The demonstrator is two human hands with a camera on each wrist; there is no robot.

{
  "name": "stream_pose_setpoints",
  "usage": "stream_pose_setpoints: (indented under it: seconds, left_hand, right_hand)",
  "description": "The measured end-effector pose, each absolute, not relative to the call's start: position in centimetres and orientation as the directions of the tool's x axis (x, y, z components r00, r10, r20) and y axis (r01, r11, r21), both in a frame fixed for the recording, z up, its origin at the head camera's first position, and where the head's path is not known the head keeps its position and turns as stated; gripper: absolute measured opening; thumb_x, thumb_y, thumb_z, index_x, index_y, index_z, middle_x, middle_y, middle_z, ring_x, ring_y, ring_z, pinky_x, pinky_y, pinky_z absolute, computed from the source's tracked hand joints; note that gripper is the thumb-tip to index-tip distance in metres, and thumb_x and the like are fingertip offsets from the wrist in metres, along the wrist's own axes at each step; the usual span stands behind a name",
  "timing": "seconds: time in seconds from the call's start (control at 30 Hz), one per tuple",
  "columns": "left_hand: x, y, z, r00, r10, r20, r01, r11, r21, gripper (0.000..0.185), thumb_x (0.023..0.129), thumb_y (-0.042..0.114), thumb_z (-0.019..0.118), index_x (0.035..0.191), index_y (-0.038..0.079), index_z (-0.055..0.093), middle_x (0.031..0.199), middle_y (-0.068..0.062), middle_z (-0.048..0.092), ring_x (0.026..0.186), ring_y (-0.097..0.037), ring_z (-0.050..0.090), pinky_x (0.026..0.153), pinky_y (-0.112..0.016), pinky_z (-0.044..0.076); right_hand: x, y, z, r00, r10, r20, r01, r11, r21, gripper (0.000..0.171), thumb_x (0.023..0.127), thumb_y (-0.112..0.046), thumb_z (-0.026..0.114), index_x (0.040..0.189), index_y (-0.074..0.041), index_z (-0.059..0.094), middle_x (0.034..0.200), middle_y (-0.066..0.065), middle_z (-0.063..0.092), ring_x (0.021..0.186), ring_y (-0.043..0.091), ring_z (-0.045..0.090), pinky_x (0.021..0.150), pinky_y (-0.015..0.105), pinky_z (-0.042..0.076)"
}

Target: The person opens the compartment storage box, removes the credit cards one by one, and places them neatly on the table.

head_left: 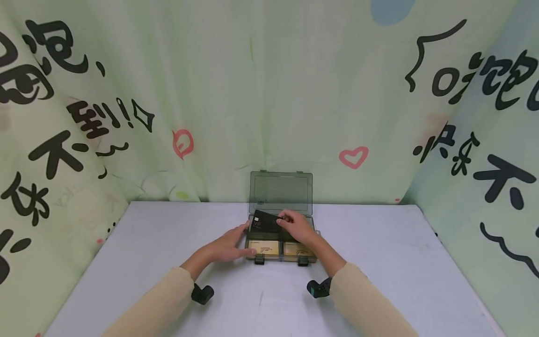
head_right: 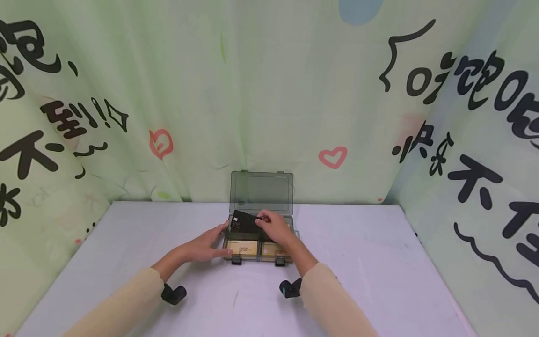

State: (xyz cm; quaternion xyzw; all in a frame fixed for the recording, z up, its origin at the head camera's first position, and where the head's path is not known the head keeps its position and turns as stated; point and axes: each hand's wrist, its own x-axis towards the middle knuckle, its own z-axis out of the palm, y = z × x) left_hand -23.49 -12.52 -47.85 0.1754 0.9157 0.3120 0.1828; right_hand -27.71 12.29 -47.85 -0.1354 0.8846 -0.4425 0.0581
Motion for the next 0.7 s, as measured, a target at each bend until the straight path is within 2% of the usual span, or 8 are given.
stream_pose_setpoints:
  seconds: [0.13, 0.27, 0.37, 0.47, 0.7]
  left_hand:
    - [-23.6, -12.5, -47.8, -0.873, 0.427, -0.236, 0.193, 0.746, 0.637, 0.091, 0.089, 0.049, 0.063, 0.156, 0.013, 0.014, 0.159, -0.014, 0.026, 0.147, -0.034, 0.024, 0.118, -0.054, 0.023]
    - [-23.5, -12.4, -47.7, -0.874, 0.424, -0.237, 0.190, 0.748, 0.636, 0.091, 0.089, 0.049, 0.063, 0.156, 0.012, 0.014, 0.159, -0.014, 0.026, 0.147, -0.034, 0.024, 0.118, -0.053, 0.023]
    - [-23.4, -12.4, -47.7, -0.874, 0.425, -0.236, 0.193, 0.748, 0.635, 0.091, 0.089, 0.049, 0.063, 0.156, 0.012, 0.014, 0.159, -0.014, 0.026, 0.147, -0.034, 0.024, 0.118, -0.053, 0.023]
    - [-23.4, -12.5, -47.7, -0.873, 0.429, -0.233, 0.198, 0.747, 0.634, 0.091, 0.090, 0.049, 0.063, 0.156, 0.012, 0.013, 0.160, -0.014, 0.025, 0.148, -0.034, 0.023, 0.119, -0.053, 0.022]
    - [-23.3, -12.6, -48.0, -0.869, 0.441, -0.225, 0.211, 0.742, 0.637, 0.091, 0.090, 0.049, 0.062, 0.157, 0.012, 0.012, 0.160, -0.014, 0.024, 0.148, -0.033, 0.022, 0.119, -0.052, 0.022]
  right_hand:
    - [-27.5, 12.6, -47.5, -0.950, -0.309, 0.053, -0.209, 0.499, -0.841, 0.013, 0.098, -0.021, 0.057, 0.100, -0.010, 0.062, 0.081, 0.004, 0.059, 0.070, 0.014, 0.056, 0.065, 0.029, 0.048]
    - [-27.2, 13.1, -46.7, -0.940, -0.338, 0.037, -0.167, 0.363, -0.916, 0.020, 0.100, -0.026, 0.054, 0.107, -0.008, 0.059, 0.089, 0.008, 0.063, 0.074, 0.018, 0.067, 0.073, 0.035, 0.058]
    - [-27.1, 13.6, -46.0, -0.938, -0.346, 0.011, -0.124, 0.306, -0.944, 0.024, 0.101, -0.026, 0.051, 0.113, -0.006, 0.055, 0.101, 0.016, 0.064, 0.079, 0.025, 0.071, 0.080, 0.042, 0.058]
    - [-27.2, 14.0, -45.8, -0.944, -0.330, -0.006, -0.100, 0.304, -0.947, 0.024, 0.102, -0.025, 0.050, 0.116, -0.006, 0.053, 0.111, 0.019, 0.063, 0.083, 0.029, 0.072, 0.082, 0.046, 0.057]
    - [-27.2, 15.4, -46.0, -0.947, -0.321, 0.009, -0.104, 0.282, -0.954, 0.026, 0.102, -0.014, 0.049, 0.124, -0.001, 0.048, 0.109, 0.023, 0.060, 0.090, 0.038, 0.070, 0.085, 0.048, 0.056]
